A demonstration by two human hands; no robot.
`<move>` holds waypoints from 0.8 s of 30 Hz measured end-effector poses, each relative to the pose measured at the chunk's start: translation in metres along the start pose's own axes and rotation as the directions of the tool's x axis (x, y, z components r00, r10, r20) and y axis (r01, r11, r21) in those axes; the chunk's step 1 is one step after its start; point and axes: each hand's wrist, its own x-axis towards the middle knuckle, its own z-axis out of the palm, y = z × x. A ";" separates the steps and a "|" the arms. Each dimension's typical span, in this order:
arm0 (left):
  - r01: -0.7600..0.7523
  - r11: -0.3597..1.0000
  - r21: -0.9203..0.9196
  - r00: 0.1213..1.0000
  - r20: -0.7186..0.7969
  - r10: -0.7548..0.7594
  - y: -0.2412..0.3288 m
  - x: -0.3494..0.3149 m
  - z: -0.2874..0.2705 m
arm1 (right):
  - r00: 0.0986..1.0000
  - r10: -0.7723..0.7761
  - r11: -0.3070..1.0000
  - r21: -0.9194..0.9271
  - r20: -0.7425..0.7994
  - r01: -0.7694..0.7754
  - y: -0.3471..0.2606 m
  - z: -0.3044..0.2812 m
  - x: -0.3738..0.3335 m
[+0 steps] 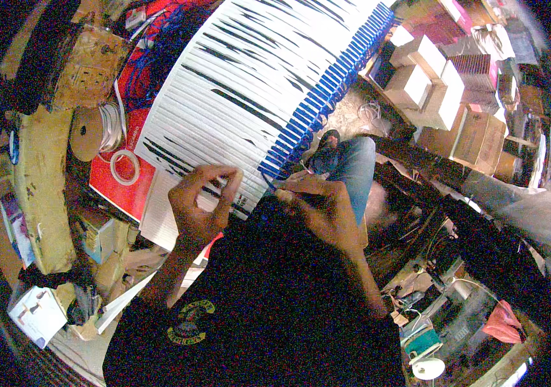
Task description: The person attaches ribbons to paper sheets by picking ribbons from a pile and threading them through the edge holes of each sheet by hand.
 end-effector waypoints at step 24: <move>-0.068 0.910 0.410 0.991 0.135 0.013 -0.009 0.016 0.008 | 0.993 -0.102 0.995 -0.012 0.054 0.102 0.025 0.004 0.024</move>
